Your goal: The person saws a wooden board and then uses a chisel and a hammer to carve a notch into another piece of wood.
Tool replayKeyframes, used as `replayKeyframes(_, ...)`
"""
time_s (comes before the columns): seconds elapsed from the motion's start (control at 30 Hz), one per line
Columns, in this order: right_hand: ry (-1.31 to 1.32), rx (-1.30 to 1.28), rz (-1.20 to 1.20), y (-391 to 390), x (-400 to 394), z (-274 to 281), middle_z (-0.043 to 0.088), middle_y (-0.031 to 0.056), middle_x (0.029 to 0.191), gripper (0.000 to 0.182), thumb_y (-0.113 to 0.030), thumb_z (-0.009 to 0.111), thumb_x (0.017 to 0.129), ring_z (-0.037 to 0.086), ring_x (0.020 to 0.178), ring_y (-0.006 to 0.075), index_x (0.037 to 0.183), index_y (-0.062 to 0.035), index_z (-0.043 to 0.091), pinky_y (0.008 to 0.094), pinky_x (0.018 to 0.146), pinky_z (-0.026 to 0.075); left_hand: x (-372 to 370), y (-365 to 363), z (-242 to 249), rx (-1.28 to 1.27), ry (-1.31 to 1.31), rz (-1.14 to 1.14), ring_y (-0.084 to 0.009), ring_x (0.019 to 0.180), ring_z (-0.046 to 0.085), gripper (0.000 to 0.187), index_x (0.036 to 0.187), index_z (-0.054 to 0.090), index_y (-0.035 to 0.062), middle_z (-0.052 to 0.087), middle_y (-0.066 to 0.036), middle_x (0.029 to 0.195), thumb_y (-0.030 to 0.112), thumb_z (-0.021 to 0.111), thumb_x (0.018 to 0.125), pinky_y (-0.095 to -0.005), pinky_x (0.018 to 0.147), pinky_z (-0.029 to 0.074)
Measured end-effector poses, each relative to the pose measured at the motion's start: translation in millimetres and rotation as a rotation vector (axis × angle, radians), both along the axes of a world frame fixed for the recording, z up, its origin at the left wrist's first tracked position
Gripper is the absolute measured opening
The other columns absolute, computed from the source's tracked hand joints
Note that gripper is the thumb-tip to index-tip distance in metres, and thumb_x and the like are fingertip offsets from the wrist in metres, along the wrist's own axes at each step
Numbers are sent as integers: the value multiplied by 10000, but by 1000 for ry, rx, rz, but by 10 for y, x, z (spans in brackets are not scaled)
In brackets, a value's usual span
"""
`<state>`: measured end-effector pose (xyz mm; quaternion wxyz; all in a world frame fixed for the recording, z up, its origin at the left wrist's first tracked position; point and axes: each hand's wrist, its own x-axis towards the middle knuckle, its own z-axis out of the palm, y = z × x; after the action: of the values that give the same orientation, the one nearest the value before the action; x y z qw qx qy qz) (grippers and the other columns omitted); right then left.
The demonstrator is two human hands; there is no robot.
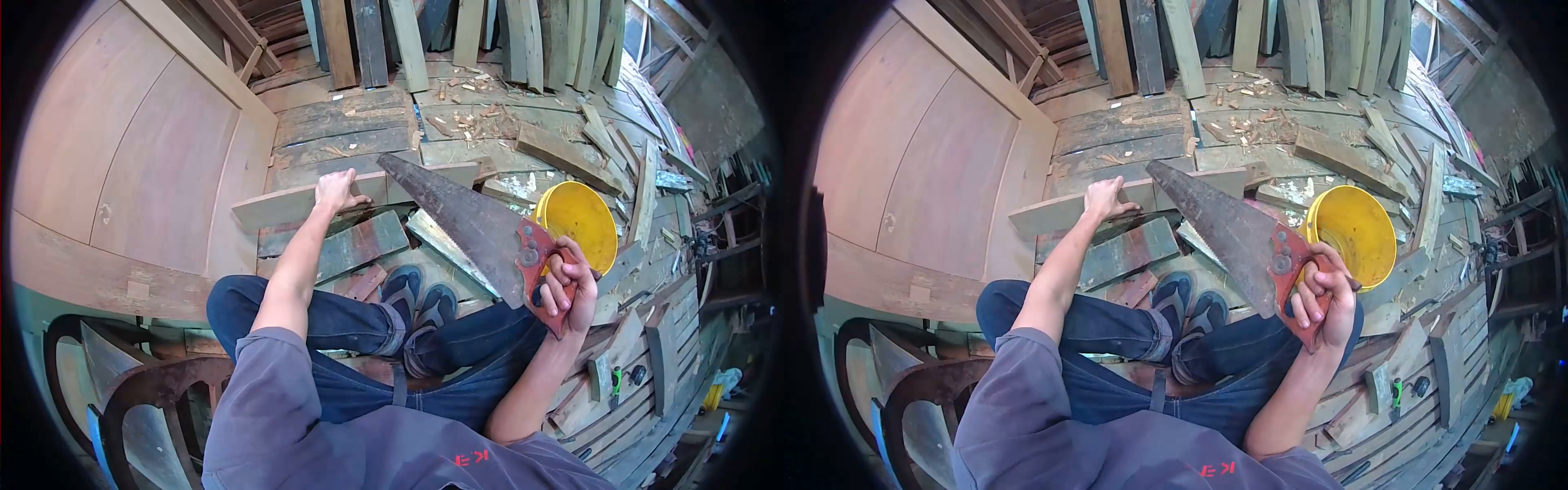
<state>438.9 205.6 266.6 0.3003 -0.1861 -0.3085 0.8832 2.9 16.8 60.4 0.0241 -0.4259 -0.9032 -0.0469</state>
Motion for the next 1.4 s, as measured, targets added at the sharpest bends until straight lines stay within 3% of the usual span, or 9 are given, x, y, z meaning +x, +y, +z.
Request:
replayKeyframes(0.37, -83, 497, 106, -462, -120, 246, 451, 33, 587, 368, -54, 577, 820, 314, 339, 53, 1124, 137, 498, 233, 292, 308, -30, -13, -31, 27, 5, 6, -354, 867, 700, 747, 956, 595, 85, 708, -157, 872, 728, 771, 618, -473, 763, 550)
replayKeyframes(0.63, 73, 332, -127, -457, -318, 79, 426, 34, 574, 352, -52, 561, 831, 313, 337, 65, 1150, 80, 495, 237, 298, 308, -88, 29, -19, 2, -34, 16, -363, 883, 698, 756, 971, 603, 85, 709, -159, 885, 728, 774, 612, -475, 760, 547)
replayKeyframes(0.87, 22, 597, -252, -380, -227, 61, 459, 42, 642, 344, -35, 530, 840, 326, 353, 67, 1164, 68, 480, 245, 331, 339, 158, -37, 25, 55, 29, 16, -334, 882, 696, 617, 983, 606, 98, 707, -130, 885, 578, 825, 662, -462, 783, 553)
replayKeyframes(0.9, 11, 583, -260, -352, -218, 62, 460, 40, 643, 339, -25, 522, 840, 330, 356, 66, 1164, 69, 482, 244, 332, 340, 218, -63, -41, 93, 46, -21, -326, 913, 688, 562, 981, 589, 91, 698, -124, 923, 508, 831, 691, -445, 804, 547)
replayKeyframes(0.93, -4, 566, -268, -328, -203, 58, 461, 39, 645, 336, -16, 515, 841, 333, 359, 64, 1164, 70, 484, 243, 334, 341, 280, -107, -108, 95, 66, -53, -323, 984, 676, 550, 1104, 586, 90, 680, -134, 1050, 461, 795, 757, -448, 832, 539)
replayKeyframes(1.0, -27, 543, -281, -291, -177, 54, 461, 36, 647, 331, 1, 499, 840, 337, 363, 62, 1163, 72, 489, 241, 336, 343, 344, -171, -250, 30, 82, -63, -346, 977, 675, 669, 1249, 535, 50, 662, -170, 1144, 431, 794, 765, -459, 839, 536)
replayKeyframes(1.2, -9, 530, -282, -239, -147, 39, 456, 25, 634, 335, 30, 461, 830, 344, 366, 62, 1160, 70, 500, 236, 343, 349, 552, -282, -9, -437, 91, -314, -343, 1117, 634, 712, 1423, 436, 76, 570, -150, 1306, 385, 718, 846, -498, 1023, 438)
replayKeyframes(1.23, -20, 519, -293, -239, -133, 54, 455, 26, 630, 338, 35, 456, 828, 342, 365, 62, 1161, 68, 500, 235, 345, 349, 708, -258, 160, -508, 70, -304, -357, 1159, 603, 756, 1453, 417, 89, 538, -156, 1339, 366, 736, 826, -524, 1046, 413)
replayKeyframes(1.4, -30, 509, -300, -216, -82, 66, 454, 30, 617, 335, 24, 461, 839, 349, 367, 66, 1169, 70, 498, 242, 355, 344, 902, -257, -469, -521, 188, -219, -387, 1316, 453, 1030, 1483, 349, 106, 418, -183, 1470, 408, 877, 651, -556, 1107, 341)
